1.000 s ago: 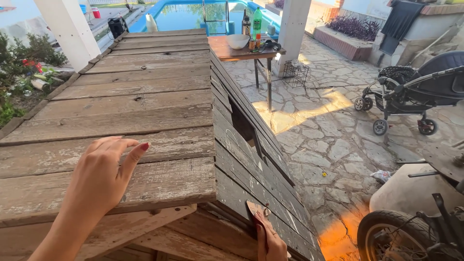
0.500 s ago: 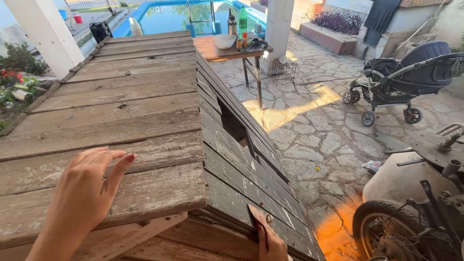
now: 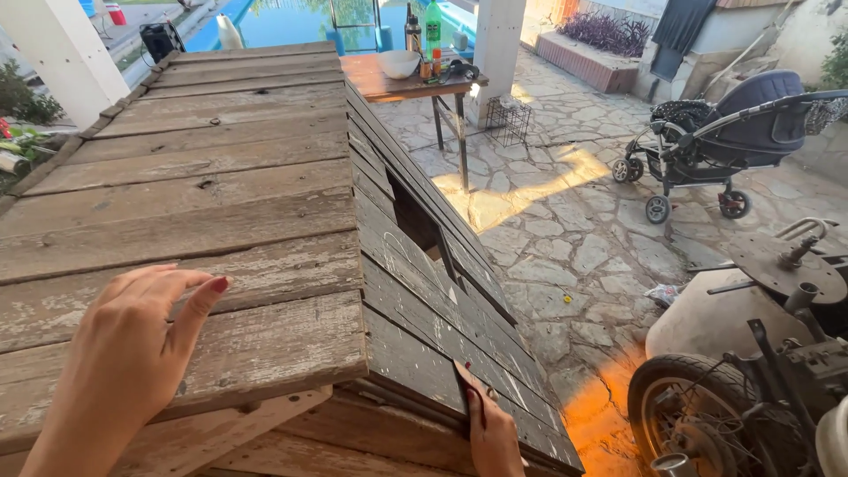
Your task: The person pours liquid into a pool and then uses sandpaper to sand the exterior of a wooden structure.
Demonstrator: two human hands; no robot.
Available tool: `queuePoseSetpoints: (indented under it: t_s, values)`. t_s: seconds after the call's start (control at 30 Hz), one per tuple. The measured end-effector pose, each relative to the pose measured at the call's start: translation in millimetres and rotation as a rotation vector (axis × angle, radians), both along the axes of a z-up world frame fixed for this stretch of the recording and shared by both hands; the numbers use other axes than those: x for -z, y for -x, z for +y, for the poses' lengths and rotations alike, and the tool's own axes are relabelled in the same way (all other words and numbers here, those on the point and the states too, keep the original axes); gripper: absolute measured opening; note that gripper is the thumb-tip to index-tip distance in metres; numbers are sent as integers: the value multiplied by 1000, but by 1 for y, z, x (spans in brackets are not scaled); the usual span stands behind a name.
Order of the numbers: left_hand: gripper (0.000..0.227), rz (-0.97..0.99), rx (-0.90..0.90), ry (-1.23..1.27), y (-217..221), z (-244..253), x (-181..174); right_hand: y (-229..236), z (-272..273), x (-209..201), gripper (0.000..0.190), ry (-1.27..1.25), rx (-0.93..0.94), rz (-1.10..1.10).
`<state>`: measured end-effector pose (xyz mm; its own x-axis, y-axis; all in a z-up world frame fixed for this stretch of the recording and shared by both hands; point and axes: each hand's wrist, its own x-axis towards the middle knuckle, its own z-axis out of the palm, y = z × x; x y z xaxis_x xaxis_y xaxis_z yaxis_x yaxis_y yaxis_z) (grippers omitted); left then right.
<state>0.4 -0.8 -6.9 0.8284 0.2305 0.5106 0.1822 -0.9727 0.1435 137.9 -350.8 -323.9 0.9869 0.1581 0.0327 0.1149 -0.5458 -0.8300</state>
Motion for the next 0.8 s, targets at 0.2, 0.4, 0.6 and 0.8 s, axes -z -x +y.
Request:
queuePoseSetpoints:
  t_s: [0.2,0.4,0.6,0.8]
  values:
    - [56,-15,2,-23,2,2,-5,-8,8,3,51,4,57,44]
    - [58,-2,-22,-22,1,5,-4,-8,6,12,51,18,59,23]
    - [57,10,-19,-3,0,6,-2,8,14,-16,48,-159,-83,-194]
    - [59,24,-21,15,0,2,0,26,20,-58,44,-196,-107,-194]
